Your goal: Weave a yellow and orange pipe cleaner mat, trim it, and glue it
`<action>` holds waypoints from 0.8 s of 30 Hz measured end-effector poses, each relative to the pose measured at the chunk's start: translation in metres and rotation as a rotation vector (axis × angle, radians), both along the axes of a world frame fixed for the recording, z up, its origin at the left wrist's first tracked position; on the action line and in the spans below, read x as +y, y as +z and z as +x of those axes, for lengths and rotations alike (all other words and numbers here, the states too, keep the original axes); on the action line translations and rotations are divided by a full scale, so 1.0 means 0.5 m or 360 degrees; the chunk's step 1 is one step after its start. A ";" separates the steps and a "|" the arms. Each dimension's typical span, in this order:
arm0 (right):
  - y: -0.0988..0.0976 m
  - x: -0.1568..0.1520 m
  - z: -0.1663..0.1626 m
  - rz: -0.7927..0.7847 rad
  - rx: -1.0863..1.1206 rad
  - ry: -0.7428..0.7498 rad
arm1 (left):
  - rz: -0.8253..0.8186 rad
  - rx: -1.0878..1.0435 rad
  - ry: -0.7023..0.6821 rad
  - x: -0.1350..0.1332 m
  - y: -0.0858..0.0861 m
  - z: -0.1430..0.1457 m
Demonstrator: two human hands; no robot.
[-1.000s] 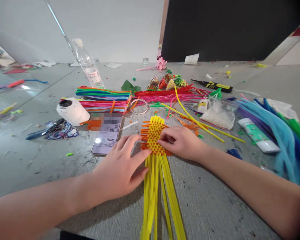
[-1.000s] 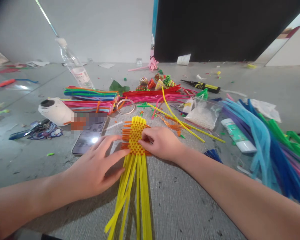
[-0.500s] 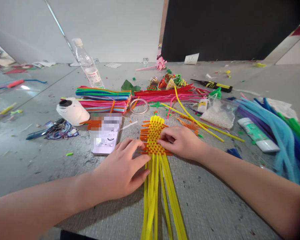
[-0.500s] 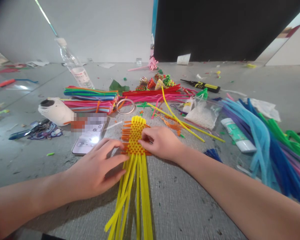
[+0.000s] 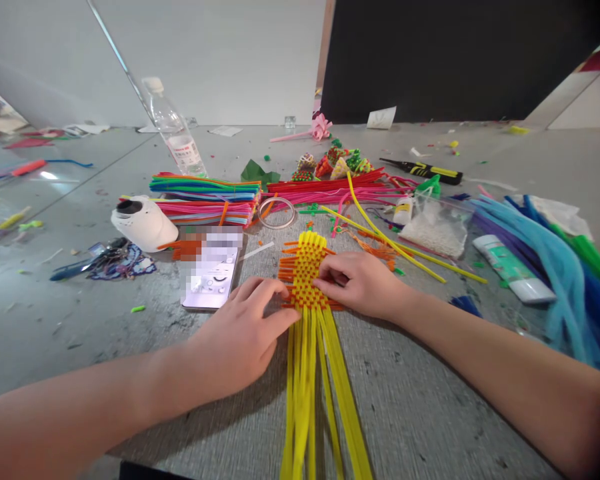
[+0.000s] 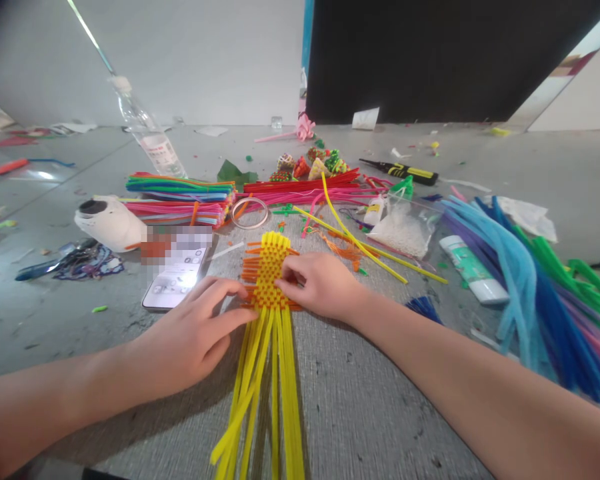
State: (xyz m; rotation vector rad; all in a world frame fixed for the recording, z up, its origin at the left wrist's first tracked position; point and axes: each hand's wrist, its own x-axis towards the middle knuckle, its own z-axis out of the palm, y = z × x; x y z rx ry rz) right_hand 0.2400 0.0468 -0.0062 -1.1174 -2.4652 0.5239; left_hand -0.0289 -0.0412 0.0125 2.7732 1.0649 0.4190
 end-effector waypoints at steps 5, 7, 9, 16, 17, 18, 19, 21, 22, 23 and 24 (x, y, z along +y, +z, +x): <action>-0.004 0.001 0.002 0.0036 -0.0002 0.0006 | -0.0014 -0.0013 -0.0068 0.002 0.001 -0.002; 0.000 -0.004 0.003 0.0154 -0.0006 0.0086 | -0.0038 -0.0025 -0.0107 0.005 0.000 -0.003; 0.010 -0.014 0.002 0.0371 -0.0001 0.0242 | -0.0065 -0.0041 -0.0131 0.009 0.000 -0.005; 0.032 -0.059 -0.026 0.0509 -0.0125 0.0664 | -0.0131 -0.0126 -0.0229 0.024 -0.005 -0.009; 0.031 -0.060 -0.028 0.0450 -0.0139 0.0666 | -0.0136 -0.0133 -0.0235 0.026 -0.006 -0.009; 0.029 -0.060 -0.029 0.0395 -0.0143 0.0663 | -0.0140 -0.0135 -0.0238 0.027 -0.006 -0.010; 0.028 -0.059 -0.029 0.0344 -0.0141 0.0660 | -0.0143 -0.0135 -0.0243 0.028 -0.005 -0.010; 0.027 -0.057 -0.027 0.0263 -0.0132 0.0664 | -0.0146 -0.0133 -0.0235 0.030 -0.004 -0.011; 0.027 -0.056 -0.025 0.0238 -0.0125 0.0663 | -0.0148 -0.0134 -0.0232 0.030 -0.004 -0.011; 0.027 -0.055 -0.025 0.0216 -0.0124 0.0662 | -0.0149 -0.0134 -0.0229 0.030 -0.003 -0.012; 0.028 -0.055 -0.024 0.0198 -0.0128 0.0663 | -0.0147 -0.0134 -0.0231 0.029 -0.003 -0.012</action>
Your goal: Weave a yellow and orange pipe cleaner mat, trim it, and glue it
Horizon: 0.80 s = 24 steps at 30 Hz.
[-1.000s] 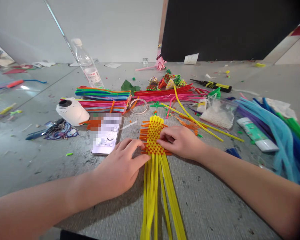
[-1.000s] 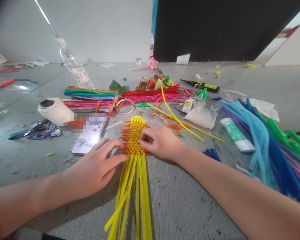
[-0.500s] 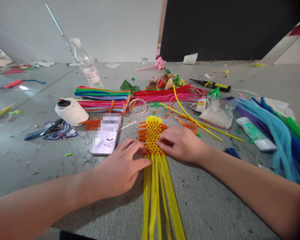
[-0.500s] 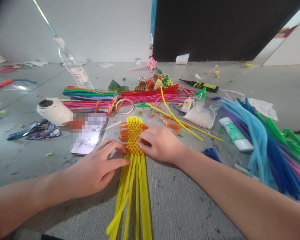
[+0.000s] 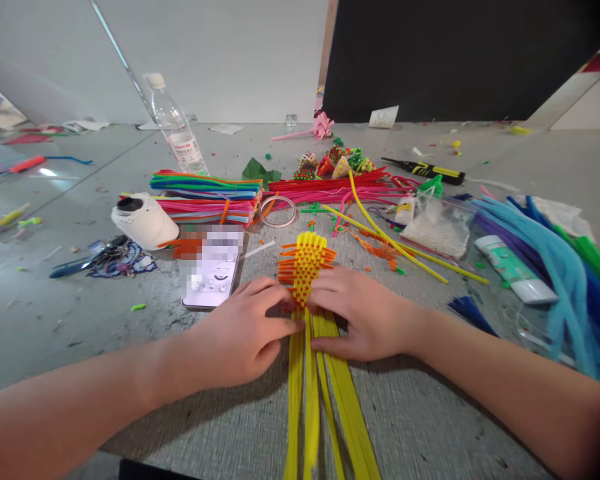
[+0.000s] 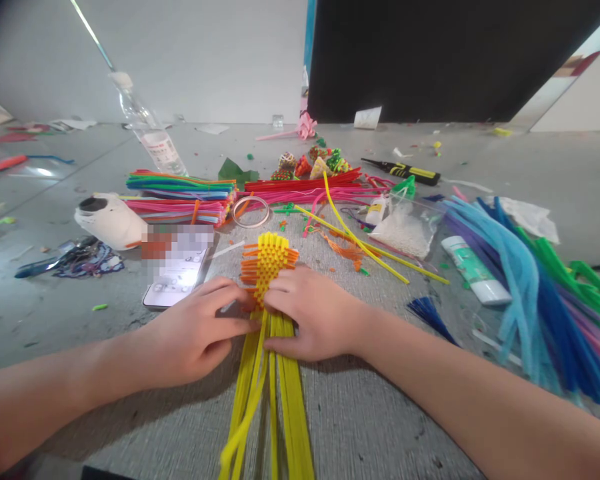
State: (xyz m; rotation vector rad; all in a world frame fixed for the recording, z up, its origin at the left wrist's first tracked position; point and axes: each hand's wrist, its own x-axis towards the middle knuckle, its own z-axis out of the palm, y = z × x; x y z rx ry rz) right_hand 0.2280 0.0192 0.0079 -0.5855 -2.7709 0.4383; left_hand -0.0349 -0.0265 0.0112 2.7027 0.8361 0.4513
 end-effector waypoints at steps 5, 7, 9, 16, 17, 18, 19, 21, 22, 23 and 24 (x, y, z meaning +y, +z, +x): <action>0.006 -0.005 -0.001 -0.0047 -0.0048 0.0006 | 0.0017 -0.0010 -0.0018 -0.002 0.002 0.000; 0.008 -0.007 -0.002 -0.0038 -0.0060 -0.0007 | 0.0003 -0.0012 -0.0011 -0.002 0.002 0.001; 0.010 -0.008 -0.003 -0.0034 -0.0072 -0.0019 | -0.0017 0.0002 -0.0008 -0.001 0.003 0.002; 0.010 -0.008 -0.002 -0.0064 -0.0079 -0.0026 | 0.0022 0.0102 -0.0046 -0.002 0.005 0.001; 0.009 -0.008 -0.002 -0.0066 -0.0070 -0.0023 | 0.0031 0.0108 -0.0049 -0.002 0.006 0.001; 0.007 -0.007 -0.001 -0.0068 -0.0062 -0.0018 | 0.0042 0.0115 -0.0052 -0.003 0.007 0.001; 0.006 -0.006 -0.001 -0.0068 -0.0056 -0.0016 | 0.0053 0.0127 -0.0053 -0.004 0.007 0.001; 0.004 -0.005 -0.001 -0.0076 -0.0048 -0.0018 | 0.0071 0.0162 -0.0056 -0.004 0.009 0.001; 0.004 -0.005 -0.001 -0.0086 -0.0048 -0.0022 | 0.0078 0.0181 -0.0057 -0.005 0.010 0.001; 0.004 -0.005 -0.002 -0.0098 -0.0052 -0.0028 | 0.0084 0.0195 -0.0062 -0.004 0.011 0.001; 0.004 -0.006 -0.003 -0.0110 -0.0060 -0.0037 | 0.0090 0.0205 -0.0069 -0.004 0.012 0.000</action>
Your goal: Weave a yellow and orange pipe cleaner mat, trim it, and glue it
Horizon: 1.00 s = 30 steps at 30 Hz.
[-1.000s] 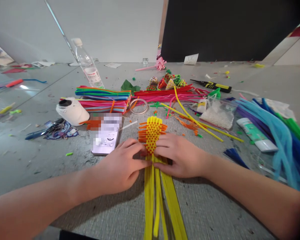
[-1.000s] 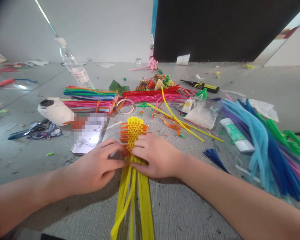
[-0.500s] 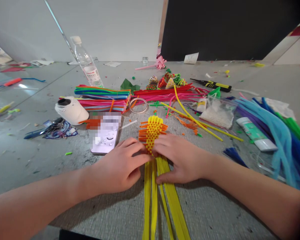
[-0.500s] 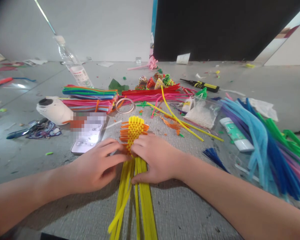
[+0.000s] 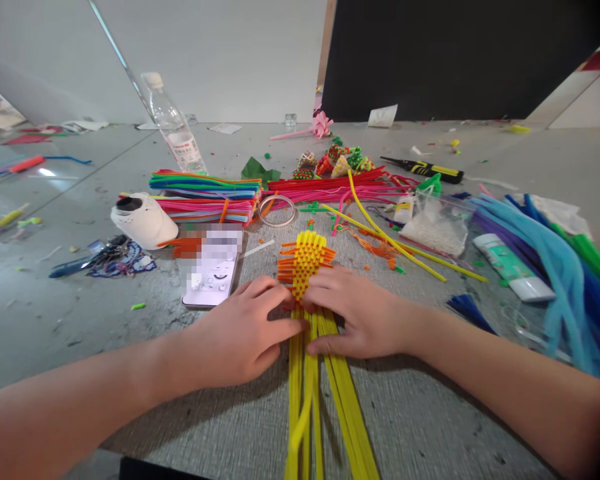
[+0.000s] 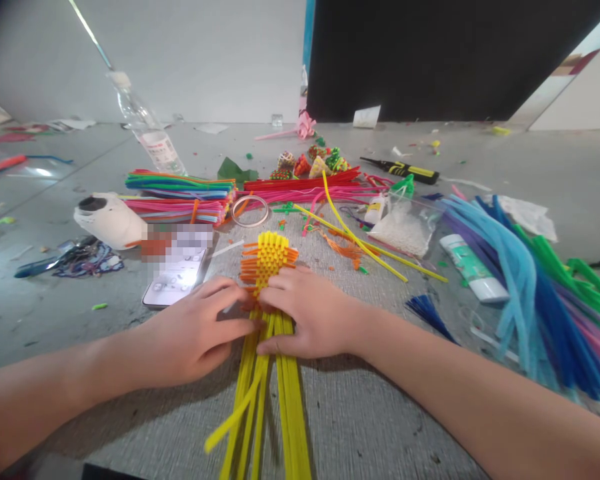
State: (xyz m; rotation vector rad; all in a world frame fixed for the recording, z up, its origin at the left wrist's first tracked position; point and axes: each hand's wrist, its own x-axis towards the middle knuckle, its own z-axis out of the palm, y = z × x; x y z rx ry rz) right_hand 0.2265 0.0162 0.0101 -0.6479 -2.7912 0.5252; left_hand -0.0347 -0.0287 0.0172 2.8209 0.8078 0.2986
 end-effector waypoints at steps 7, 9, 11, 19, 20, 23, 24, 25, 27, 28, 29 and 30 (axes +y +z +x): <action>0.014 -0.017 -0.009 -0.0005 -0.0138 -0.0124 | 0.0004 0.0010 -0.0003 0.003 0.002 0.001; 0.019 -0.021 -0.010 0.0011 -0.0186 -0.0148 | -0.0006 0.0001 0.0012 0.004 0.001 0.003; 0.023 -0.026 -0.012 0.0034 -0.0241 -0.0153 | -0.0010 -0.0005 0.0017 0.006 -0.001 0.004; 0.050 -0.087 -0.034 0.0363 -0.0494 -0.0262 | 0.0016 -0.0045 0.0010 0.008 -0.007 0.001; 0.056 -0.099 -0.037 0.0439 -0.0500 -0.0254 | 0.0023 -0.0050 0.0015 0.007 -0.007 0.001; 0.073 -0.134 -0.046 0.0620 -0.0467 -0.0189 | 0.0012 -0.0084 0.0023 0.007 -0.006 0.000; 0.078 -0.145 -0.049 0.0642 -0.0454 -0.0146 | -0.0005 -0.0095 0.0016 0.007 -0.005 0.000; 0.081 -0.156 -0.052 0.0648 -0.0445 -0.0089 | -0.0022 -0.0105 0.0007 0.007 -0.005 0.000; 0.082 -0.178 -0.057 0.0613 -0.0434 0.0084 | -0.0033 -0.0115 -0.0005 0.008 -0.006 0.000; 0.080 -0.191 -0.060 0.0582 -0.0432 0.0177 | -0.0021 -0.0118 -0.0001 0.008 -0.007 0.000; 0.077 -0.204 -0.064 0.0550 -0.0437 0.0260 | -0.0001 -0.0121 0.0008 0.008 -0.008 -0.001; 0.074 -0.218 -0.068 0.0517 -0.0444 0.0320 | 0.0021 -0.0126 0.0017 0.008 -0.009 -0.001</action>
